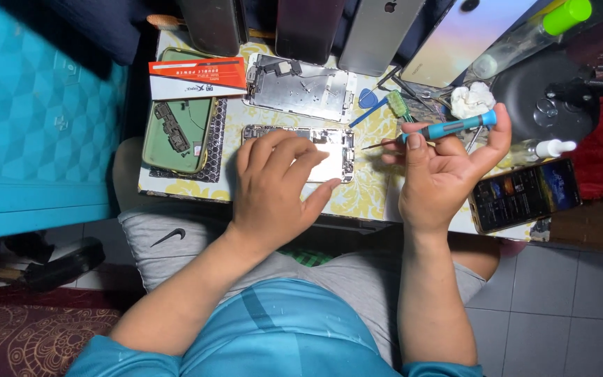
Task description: Repairing a smartphone by disassembling or assembling internal components using a precision screwdriver
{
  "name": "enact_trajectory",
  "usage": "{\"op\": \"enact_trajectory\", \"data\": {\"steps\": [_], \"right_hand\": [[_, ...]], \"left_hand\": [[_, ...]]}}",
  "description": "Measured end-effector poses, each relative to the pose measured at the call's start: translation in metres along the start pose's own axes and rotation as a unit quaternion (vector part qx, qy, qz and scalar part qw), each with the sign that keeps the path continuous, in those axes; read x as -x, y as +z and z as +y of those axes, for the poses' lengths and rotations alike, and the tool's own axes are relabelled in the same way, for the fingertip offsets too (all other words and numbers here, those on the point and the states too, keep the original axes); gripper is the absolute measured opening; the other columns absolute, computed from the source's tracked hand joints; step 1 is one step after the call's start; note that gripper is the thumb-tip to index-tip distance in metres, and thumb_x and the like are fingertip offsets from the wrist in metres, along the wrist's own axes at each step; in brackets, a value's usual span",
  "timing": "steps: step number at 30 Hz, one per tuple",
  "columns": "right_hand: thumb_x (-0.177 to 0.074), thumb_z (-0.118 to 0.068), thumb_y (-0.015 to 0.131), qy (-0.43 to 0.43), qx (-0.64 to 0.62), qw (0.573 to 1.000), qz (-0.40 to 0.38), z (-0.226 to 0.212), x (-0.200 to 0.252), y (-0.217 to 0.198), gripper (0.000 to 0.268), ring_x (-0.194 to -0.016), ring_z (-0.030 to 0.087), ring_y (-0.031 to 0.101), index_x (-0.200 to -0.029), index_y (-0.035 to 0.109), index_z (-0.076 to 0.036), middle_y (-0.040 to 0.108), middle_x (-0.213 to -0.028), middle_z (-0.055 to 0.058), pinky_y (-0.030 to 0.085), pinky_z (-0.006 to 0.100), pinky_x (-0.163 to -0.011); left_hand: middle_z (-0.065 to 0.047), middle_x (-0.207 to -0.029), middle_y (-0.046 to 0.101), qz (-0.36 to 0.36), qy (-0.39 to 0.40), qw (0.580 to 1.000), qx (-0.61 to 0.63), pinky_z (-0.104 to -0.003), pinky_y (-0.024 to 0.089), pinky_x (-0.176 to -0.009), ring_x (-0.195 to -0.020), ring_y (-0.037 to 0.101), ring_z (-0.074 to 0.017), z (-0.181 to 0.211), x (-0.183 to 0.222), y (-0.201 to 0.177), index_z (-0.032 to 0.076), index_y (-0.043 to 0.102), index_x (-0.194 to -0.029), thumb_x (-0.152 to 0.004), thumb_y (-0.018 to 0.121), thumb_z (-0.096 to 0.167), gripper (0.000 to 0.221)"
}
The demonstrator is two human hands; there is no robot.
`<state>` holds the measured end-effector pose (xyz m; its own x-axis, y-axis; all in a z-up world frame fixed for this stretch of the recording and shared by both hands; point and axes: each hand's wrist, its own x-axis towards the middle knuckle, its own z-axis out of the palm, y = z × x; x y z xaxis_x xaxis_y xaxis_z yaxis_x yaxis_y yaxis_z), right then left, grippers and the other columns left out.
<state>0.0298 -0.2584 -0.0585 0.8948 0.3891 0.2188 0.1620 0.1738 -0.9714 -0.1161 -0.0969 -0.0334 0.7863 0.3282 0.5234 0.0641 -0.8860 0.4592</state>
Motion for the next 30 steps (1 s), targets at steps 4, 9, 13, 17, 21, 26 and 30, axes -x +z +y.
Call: {"op": "enact_trajectory", "data": {"steps": [4, 9, 13, 17, 21, 26, 30], "right_hand": [[-0.114, 0.001, 0.063, 0.029, -0.021, 0.999, 0.017, -0.007, -0.002, 0.002, 0.08, -0.079, 0.019, 0.073, -0.164, 0.007, -0.025, 0.075, -0.112, 0.017, 0.066, 0.028, -0.072], [-0.111, -0.005, 0.065, 0.05, -0.031, 0.997, 0.044, -0.015, -0.004, 0.006, 0.077, -0.073, 0.016, 0.07, -0.164, 0.011, -0.022, 0.074, -0.107, 0.014, 0.064, 0.026, -0.068], [-0.108, -0.006, 0.067, 0.052, -0.054, 0.996, 0.042, -0.016, -0.005, 0.006, 0.077, -0.071, 0.017, 0.069, -0.163, 0.014, -0.02, 0.074, -0.104, 0.014, 0.062, 0.026, -0.068], [-0.105, -0.013, 0.072, 0.052, -0.056, 0.996, 0.045, -0.015, -0.005, 0.005, 0.082, -0.069, 0.015, 0.069, -0.164, 0.015, -0.018, 0.074, -0.1, 0.013, 0.061, 0.025, -0.065], [-0.104, -0.012, 0.072, 0.05, -0.066, 0.996, 0.04, -0.017, -0.005, 0.006, 0.082, -0.068, 0.015, 0.068, -0.164, 0.016, -0.017, 0.073, -0.1, 0.013, 0.061, 0.023, -0.065], [-0.104, -0.01, 0.073, 0.047, -0.063, 0.996, 0.037, -0.015, -0.005, 0.006, 0.083, -0.069, 0.015, 0.069, -0.164, 0.016, -0.017, 0.074, -0.1, 0.014, 0.061, 0.024, -0.066], [-0.105, -0.007, 0.071, 0.051, -0.07, 0.996, 0.036, -0.015, -0.004, 0.007, 0.08, -0.07, 0.017, 0.069, -0.163, 0.016, -0.018, 0.073, -0.102, 0.015, 0.061, 0.025, -0.067]], "left_hand": [[-0.007, -0.109, 0.064, 0.013, 0.009, 0.999, 0.028, -0.044, 0.034, -0.1, -0.11, 0.054, -0.0263, 0.009, -0.014, -0.001, 0.006, 0.074, -0.108, -0.084, 0.082, 0.019, 0.029], [-0.006, -0.103, 0.064, 0.026, 0.026, 0.998, 0.045, -0.043, 0.035, -0.098, -0.107, 0.055, -0.0254, 0.017, -0.022, 0.006, 0.005, 0.076, -0.106, -0.088, 0.082, 0.02, 0.024], [-0.006, -0.104, 0.063, 0.026, 0.027, 0.998, 0.055, -0.043, 0.035, -0.099, -0.106, 0.056, -0.0256, 0.022, -0.025, 0.006, 0.006, 0.076, -0.106, -0.087, 0.083, 0.019, 0.024], [-0.006, -0.103, 0.064, 0.033, 0.031, 0.997, 0.063, -0.043, 0.036, -0.099, -0.106, 0.057, -0.0256, 0.026, -0.027, 0.005, 0.006, 0.075, -0.104, -0.087, 0.083, 0.017, 0.022], [-0.005, -0.101, 0.066, 0.04, 0.031, 0.997, 0.066, -0.042, 0.037, -0.097, -0.105, 0.057, -0.0249, 0.028, -0.027, 0.006, 0.007, 0.075, -0.101, -0.088, 0.082, 0.018, 0.018], [-0.004, -0.097, 0.066, 0.05, 0.032, 0.996, 0.071, -0.04, 0.037, -0.095, -0.101, 0.058, -0.0235, 0.028, -0.029, 0.006, 0.008, 0.075, -0.096, -0.088, 0.08, 0.014, 0.011], [-0.003, -0.097, 0.066, 0.042, 0.038, 0.996, 0.067, -0.04, 0.038, -0.095, -0.102, 0.058, -0.0226, 0.023, -0.029, 0.006, 0.007, 0.073, -0.095, -0.088, 0.077, 0.01, 0.008]]}}
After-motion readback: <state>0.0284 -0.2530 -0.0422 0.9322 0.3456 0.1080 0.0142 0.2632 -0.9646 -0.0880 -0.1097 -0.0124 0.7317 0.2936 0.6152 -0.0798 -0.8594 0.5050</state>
